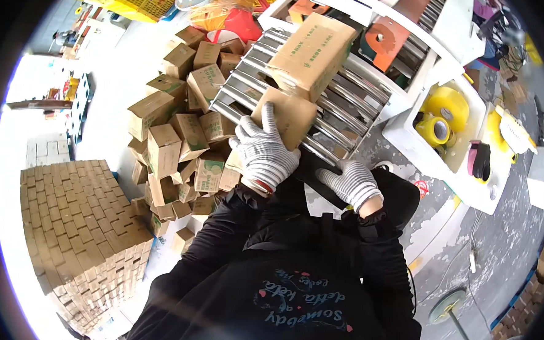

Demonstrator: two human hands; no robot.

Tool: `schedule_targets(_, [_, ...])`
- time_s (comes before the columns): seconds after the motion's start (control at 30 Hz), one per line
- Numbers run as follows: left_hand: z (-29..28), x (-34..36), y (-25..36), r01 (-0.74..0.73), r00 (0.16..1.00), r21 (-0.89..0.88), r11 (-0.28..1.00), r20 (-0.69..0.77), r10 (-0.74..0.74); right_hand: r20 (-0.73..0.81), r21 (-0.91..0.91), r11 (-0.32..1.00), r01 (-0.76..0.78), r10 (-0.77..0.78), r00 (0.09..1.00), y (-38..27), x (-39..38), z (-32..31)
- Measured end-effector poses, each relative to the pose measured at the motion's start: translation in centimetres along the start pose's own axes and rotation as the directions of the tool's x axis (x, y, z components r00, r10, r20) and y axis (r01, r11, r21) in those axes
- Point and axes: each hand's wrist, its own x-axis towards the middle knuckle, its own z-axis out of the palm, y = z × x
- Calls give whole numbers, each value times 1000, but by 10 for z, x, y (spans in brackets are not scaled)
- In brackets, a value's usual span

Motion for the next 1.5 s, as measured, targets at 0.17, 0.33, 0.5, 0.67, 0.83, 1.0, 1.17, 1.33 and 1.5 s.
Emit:
schedule_targets(0.17, [-22,-20,-36,-9,996,-214,977,-87,-10,-77,248,960,130,-114,990,1,-2,21])
schedule_targets(0.33, [-50,-46,-89,111,974,-209,972,-173,-148,-96,-18,994,112,-113,989,-69,6,44])
schedule_targets(0.5, [-82,-50,-180,314,876,-314,896,-269,-401,117,562,821,96,-193,974,-71,21,70])
schedule_targets(0.67, [-64,-26,-333,595,708,89,799,-528,-469,153,807,576,127,-412,898,-76,-8,76])
schedule_targets(0.83, [-38,10,-237,5,999,-817,576,-22,-39,104,797,570,199,-454,885,-56,-23,65])
schedule_targets(1.0, [-23,15,-130,406,649,-900,156,404,644,85,701,647,300,-493,866,-36,-32,35])
schedule_targets(1.17, [-7,37,-86,390,758,-917,-85,267,596,203,622,757,198,-400,894,-28,-23,-12])
schedule_targets(1.33, [-35,124,-45,264,905,-943,203,315,287,-14,215,890,403,-410,912,-31,20,-112])
schedule_targets(1.5, [-41,228,-50,183,954,-976,119,206,216,-256,261,816,516,-457,852,12,42,-187])
